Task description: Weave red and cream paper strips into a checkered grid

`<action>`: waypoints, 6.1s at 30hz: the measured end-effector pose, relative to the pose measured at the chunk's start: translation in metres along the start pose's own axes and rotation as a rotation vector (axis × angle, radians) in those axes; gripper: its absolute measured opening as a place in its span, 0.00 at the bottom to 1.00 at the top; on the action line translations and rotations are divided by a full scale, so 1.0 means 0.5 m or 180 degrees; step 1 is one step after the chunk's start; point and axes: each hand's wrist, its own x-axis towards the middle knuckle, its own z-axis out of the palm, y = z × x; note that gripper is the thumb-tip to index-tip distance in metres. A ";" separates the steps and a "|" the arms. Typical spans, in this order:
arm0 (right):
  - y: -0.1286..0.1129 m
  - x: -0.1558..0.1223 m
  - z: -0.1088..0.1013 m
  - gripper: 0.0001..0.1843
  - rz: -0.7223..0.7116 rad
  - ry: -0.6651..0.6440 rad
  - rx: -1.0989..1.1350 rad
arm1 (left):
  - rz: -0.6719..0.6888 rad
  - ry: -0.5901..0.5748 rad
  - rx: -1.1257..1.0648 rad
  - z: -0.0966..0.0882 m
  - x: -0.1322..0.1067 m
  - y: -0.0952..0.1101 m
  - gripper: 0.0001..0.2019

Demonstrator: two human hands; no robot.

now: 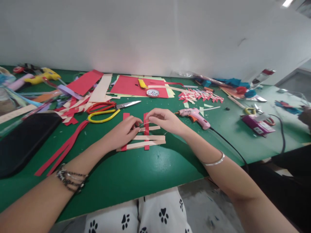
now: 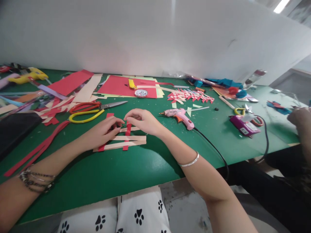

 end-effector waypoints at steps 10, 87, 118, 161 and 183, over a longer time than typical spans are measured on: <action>-0.032 -0.018 -0.037 0.07 -0.0234 -0.1157 -0.1764 | -0.0029 0.0005 -0.0038 -0.001 -0.002 0.003 0.15; -0.033 -0.022 -0.008 0.13 -0.0189 -0.1407 -0.2070 | 0.0157 0.0008 0.0086 0.003 0.001 -0.003 0.14; -0.011 -0.018 0.003 0.14 -0.0452 -0.0778 -0.2626 | -0.0740 0.0138 0.0601 -0.127 -0.042 -0.030 0.22; -0.001 -0.026 0.023 0.29 -0.0584 -0.1107 -0.2688 | -0.0896 -0.0005 0.0880 -0.027 -0.137 0.082 0.11; -0.007 -0.025 0.008 0.26 -0.0462 -0.1253 -0.2411 | -0.0738 0.0135 0.2170 -0.013 -0.118 0.073 0.21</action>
